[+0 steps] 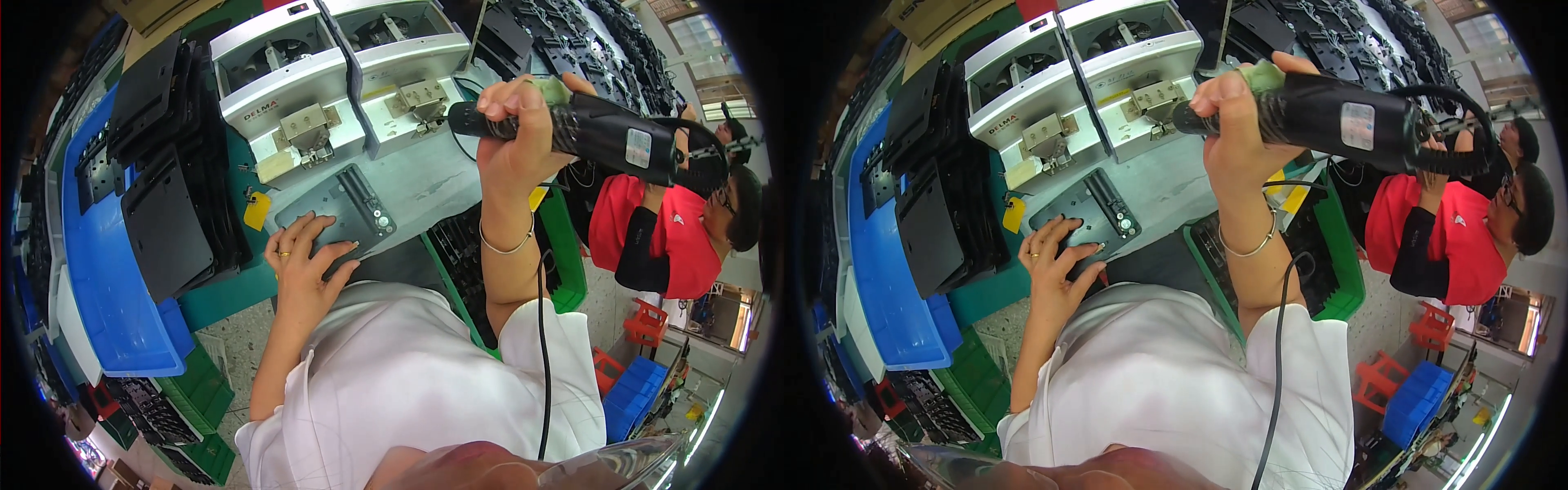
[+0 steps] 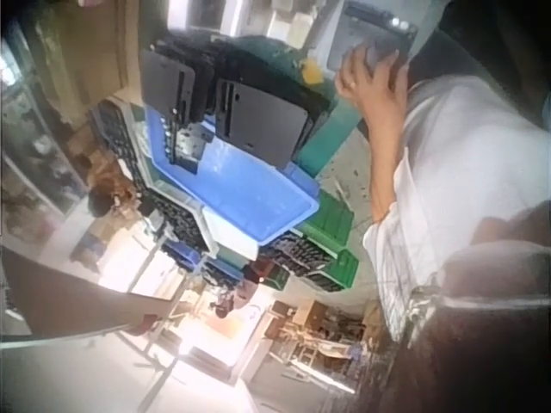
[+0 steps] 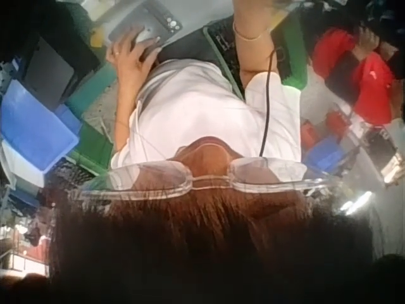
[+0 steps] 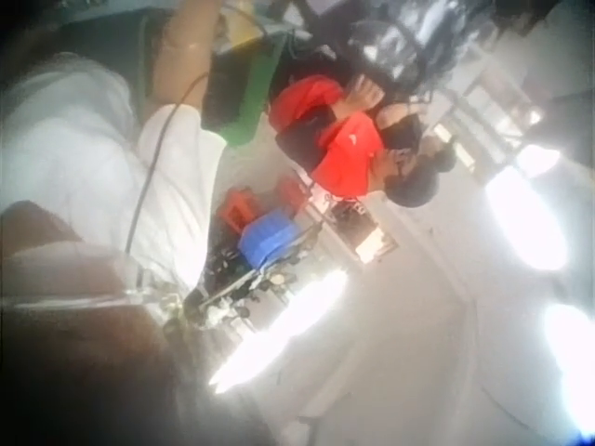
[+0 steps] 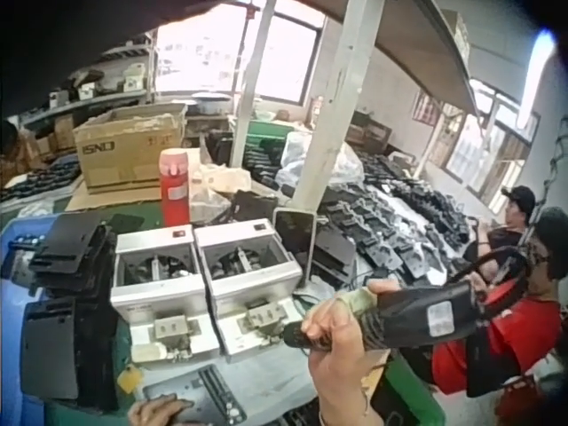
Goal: The person assembles electronic components by hand, securing a circuit board into an electronic housing with screws using an electric screwdriver.
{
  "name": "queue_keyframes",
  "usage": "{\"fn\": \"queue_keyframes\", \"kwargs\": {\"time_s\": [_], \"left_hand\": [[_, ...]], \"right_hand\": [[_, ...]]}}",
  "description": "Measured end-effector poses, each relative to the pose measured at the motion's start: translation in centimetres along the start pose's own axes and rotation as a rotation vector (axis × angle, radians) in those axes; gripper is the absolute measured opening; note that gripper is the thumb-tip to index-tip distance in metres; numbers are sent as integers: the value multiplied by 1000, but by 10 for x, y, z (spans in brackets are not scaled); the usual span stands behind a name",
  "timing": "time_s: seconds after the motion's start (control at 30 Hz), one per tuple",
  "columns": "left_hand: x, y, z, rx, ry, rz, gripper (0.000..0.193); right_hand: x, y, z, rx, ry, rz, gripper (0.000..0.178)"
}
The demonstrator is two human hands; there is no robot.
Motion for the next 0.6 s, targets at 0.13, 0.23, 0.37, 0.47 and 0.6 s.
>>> {"fn": "queue_keyframes", "kwargs": {"time_s": [0.13, 0.23, 0.37, 0.47, 0.6], "left_hand": [[0, 1, -1, 1, 9, 5, 24], [1, 0, 0, 10, 5, 4, 24], [0, 0, 1, 11, 6, 10, 25], [0, 2, 1, 11, 5, 8, 25], [1, 3, 0, 17, 1, 7, 24]], "right_hand": [[3, -7, 0, 43, 69, 14, 43], [2, -7, 0, 38, 59, -6, 42], [5, -7, 2, 46, 61, -10, 41], [7, -7, 0, 43, 75, -44, 40], [9, -5, -3, 15, 90, -40, 41]]}}
Point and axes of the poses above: each hand's wrist, its own z-axis towards the middle knuckle, its own x-axis out of the palm, y = z × x, the point moved 5 cm from there along z, towards the middle knuckle, and after that the axes turned 10 degrees about x, right-handed, at the moved point
